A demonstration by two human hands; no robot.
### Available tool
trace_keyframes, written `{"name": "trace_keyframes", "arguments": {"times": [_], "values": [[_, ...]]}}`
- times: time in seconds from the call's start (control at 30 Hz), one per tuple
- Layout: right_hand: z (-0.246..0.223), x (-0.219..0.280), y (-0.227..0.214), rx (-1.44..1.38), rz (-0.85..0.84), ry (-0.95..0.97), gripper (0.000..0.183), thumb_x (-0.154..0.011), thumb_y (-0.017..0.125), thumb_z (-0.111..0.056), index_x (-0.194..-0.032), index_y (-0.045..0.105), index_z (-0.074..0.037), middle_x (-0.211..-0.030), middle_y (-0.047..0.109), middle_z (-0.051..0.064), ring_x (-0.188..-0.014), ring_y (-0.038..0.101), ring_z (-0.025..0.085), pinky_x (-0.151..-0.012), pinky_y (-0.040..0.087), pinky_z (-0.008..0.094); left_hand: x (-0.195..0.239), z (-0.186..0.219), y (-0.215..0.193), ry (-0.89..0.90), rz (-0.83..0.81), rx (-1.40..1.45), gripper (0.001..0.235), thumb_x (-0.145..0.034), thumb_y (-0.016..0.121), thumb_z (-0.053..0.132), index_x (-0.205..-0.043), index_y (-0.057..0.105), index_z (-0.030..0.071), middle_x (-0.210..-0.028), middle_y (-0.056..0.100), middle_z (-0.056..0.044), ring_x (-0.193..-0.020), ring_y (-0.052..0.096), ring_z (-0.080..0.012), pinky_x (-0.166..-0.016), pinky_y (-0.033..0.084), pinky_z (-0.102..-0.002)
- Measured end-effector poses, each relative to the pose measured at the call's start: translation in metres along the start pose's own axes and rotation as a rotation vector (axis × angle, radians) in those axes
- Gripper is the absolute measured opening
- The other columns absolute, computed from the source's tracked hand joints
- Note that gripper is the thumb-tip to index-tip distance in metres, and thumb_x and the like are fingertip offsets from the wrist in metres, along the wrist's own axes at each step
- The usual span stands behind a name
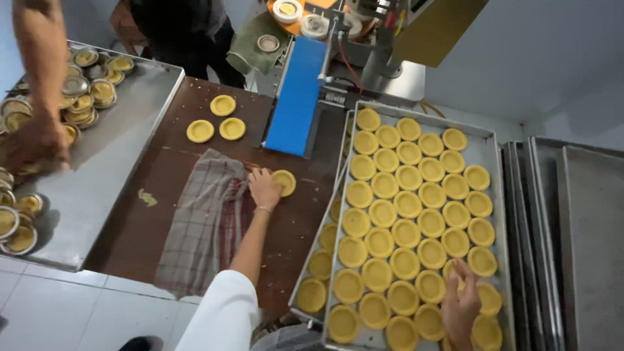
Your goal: The person picks up yellow tart shells one by one from a table and places them into rows on a large metal tray.
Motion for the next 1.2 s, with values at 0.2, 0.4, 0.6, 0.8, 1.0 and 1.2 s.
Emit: {"name": "trace_keyframes", "arguments": {"times": [0.2,0.4,0.6,0.8,1.0,1.2], "values": [[-0.046,0.107,0.098,-0.045,-0.055,0.014,0.033,-0.095,0.060,-0.027,-0.120,0.072,-0.010,-0.119,0.074,0.006,-0.115,0.065,0.021,-0.102,0.046,0.034,0.083,-0.071,0.006,-0.532,-0.033,1.504,0.046,-0.083,0.075,0.015,-0.125,0.058,0.009,-0.115,0.067,-0.008,-0.099,0.064,-0.0164,-0.087,0.054,-0.029],[-0.320,0.211,0.192,-0.395,-0.710,-0.477,0.081,-0.096,0.059,-0.047,-0.160,0.016,-0.024,-0.170,0.006,0.015,-0.157,0.009,0.035,-0.117,0.012,0.062,0.146,-0.114,-0.068,-0.686,-0.294,2.179,0.038,-0.089,0.071,0.019,-0.120,0.064,0.000,-0.112,0.072,-0.014,-0.095,0.070,-0.0204,-0.084,0.057,-0.032],[-0.438,0.224,0.175,-0.775,-0.601,-0.689,0.097,-0.094,0.067,-0.048,-0.162,0.004,-0.022,-0.171,-0.011,0.012,-0.161,0.003,0.034,-0.126,0.018,0.055,0.148,-0.109,-0.320,-0.154,0.017,1.788,0.034,-0.090,0.071,0.030,-0.114,0.055,0.011,-0.095,0.060,-0.003,-0.080,0.059,-0.0097,-0.068,0.052,-0.024],[-0.479,0.210,0.143,-1.141,-0.801,-0.563,0.123,-0.081,0.076,-0.055,-0.162,-0.007,-0.015,-0.168,0.004,0.022,-0.148,0.016,0.055,-0.112,0.015,0.075,0.189,-0.097,-0.373,0.456,-0.403,1.165,0.045,-0.072,0.085,0.007,-0.116,0.073,0.012,-0.093,0.075,-0.010,-0.085,0.070,-0.0261,-0.081,0.053,-0.042],[-0.460,0.222,0.165,-0.771,-0.939,-0.528,0.095,-0.082,0.064,-0.066,-0.153,0.030,-0.012,-0.165,0.026,0.013,-0.142,0.046,0.031,-0.104,0.055,0.048,0.180,-0.116,-0.313,0.223,-0.363,1.520,0.029,-0.080,0.073,-0.001,-0.106,0.064,0.008,-0.095,0.067,-0.004,-0.081,0.065,-0.0158,-0.068,0.056,-0.029],[-0.412,0.214,0.159,-0.708,-1.042,-0.415,0.100,-0.083,0.065,-0.059,-0.155,0.023,-0.004,-0.162,0.033,0.013,-0.147,0.036,0.023,-0.117,0.032,0.037,0.191,-0.093,-0.323,-0.153,-0.261,1.581,0.045,-0.077,0.081,0.026,-0.113,0.059,0.008,-0.099,0.068,-0.009,-0.088,0.066,-0.0150,-0.074,0.059,-0.025]]}}
Point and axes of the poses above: each hand's wrist, its own x-axis away from the middle knuckle, its own y-axis out of the palm, z = x × y, the point moved 5 cm from there along -x, towards the middle knuckle
